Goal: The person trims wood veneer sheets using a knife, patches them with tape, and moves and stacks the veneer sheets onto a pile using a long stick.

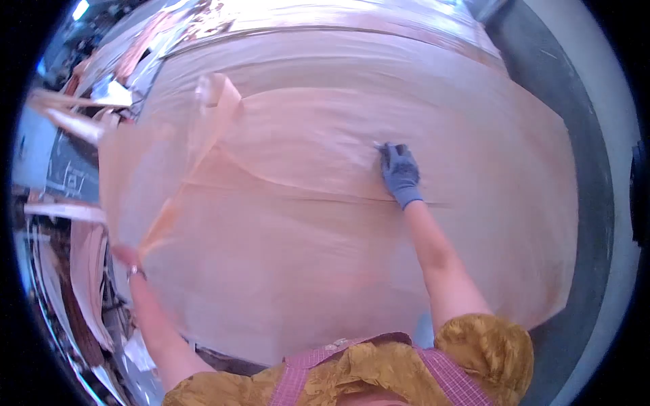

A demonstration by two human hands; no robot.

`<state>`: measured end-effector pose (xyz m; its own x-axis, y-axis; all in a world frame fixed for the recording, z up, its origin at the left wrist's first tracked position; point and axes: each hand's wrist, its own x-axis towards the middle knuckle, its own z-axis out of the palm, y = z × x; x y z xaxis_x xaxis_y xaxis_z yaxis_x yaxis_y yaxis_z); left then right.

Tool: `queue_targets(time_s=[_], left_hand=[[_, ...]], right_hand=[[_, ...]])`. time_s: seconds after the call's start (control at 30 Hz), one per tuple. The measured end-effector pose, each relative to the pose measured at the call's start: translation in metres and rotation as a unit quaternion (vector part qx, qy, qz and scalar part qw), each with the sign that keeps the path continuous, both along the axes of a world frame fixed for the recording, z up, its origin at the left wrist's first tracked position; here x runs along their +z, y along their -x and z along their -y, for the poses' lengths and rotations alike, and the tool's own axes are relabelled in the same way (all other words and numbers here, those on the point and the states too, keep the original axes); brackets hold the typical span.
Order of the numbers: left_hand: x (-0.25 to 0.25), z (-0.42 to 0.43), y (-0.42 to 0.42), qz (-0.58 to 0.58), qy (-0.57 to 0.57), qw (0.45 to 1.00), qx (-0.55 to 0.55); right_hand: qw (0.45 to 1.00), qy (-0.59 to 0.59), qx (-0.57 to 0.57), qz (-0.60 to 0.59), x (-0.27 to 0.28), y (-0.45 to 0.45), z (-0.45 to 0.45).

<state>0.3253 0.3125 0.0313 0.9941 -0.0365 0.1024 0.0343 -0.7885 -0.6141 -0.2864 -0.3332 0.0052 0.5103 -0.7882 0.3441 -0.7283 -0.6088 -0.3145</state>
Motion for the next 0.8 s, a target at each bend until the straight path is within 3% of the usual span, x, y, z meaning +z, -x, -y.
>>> queue_targets(time_s=[0.03,0.13,0.23,0.3,0.37,0.47,0.5,0.53,0.57,0.63,0.7,0.8], left_hand=[[0.010,-0.070,0.009,0.009,-0.216,0.975,0.056],[0.080,-0.172,0.087,-0.019,-0.011,0.972,0.235],[0.090,-0.203,0.121,0.011,0.067,0.962,0.264],[0.079,-0.181,0.125,0.043,0.106,0.965,0.236],[0.063,-0.118,0.122,0.090,0.144,0.970,0.171],[0.051,0.046,0.142,0.121,0.196,0.973,-0.020],[0.096,0.133,0.184,0.035,0.294,0.955,0.012],[0.031,0.139,0.146,0.061,0.252,0.950,-0.174],[0.058,0.195,0.177,0.021,0.296,0.915,-0.273],[0.083,0.269,0.210,-0.047,0.379,0.867,-0.320],[0.072,0.303,0.191,-0.056,0.361,0.834,-0.415],[0.050,0.323,0.154,-0.119,0.174,0.880,-0.426]], right_hand=[[1.000,0.007,-0.010,-0.007,0.002,-0.002,-0.003],[0.999,0.017,-0.014,-0.023,0.006,0.000,-0.008],[0.999,0.018,-0.014,-0.033,0.005,-0.005,-0.008],[0.998,0.020,-0.035,-0.050,0.008,-0.010,-0.009],[0.998,0.028,-0.022,-0.048,0.008,-0.007,-0.005],[0.999,0.029,-0.019,-0.042,0.005,-0.010,-0.010],[0.999,0.022,-0.018,-0.038,0.007,-0.012,-0.010],[0.999,0.014,-0.019,-0.034,0.009,-0.013,-0.011],[0.999,0.015,-0.016,-0.029,0.009,-0.013,-0.012],[1.000,0.017,-0.013,-0.018,0.010,-0.011,-0.011],[1.000,0.019,-0.012,-0.022,0.016,-0.013,-0.013],[0.999,0.024,-0.007,-0.041,0.011,-0.011,-0.014]])
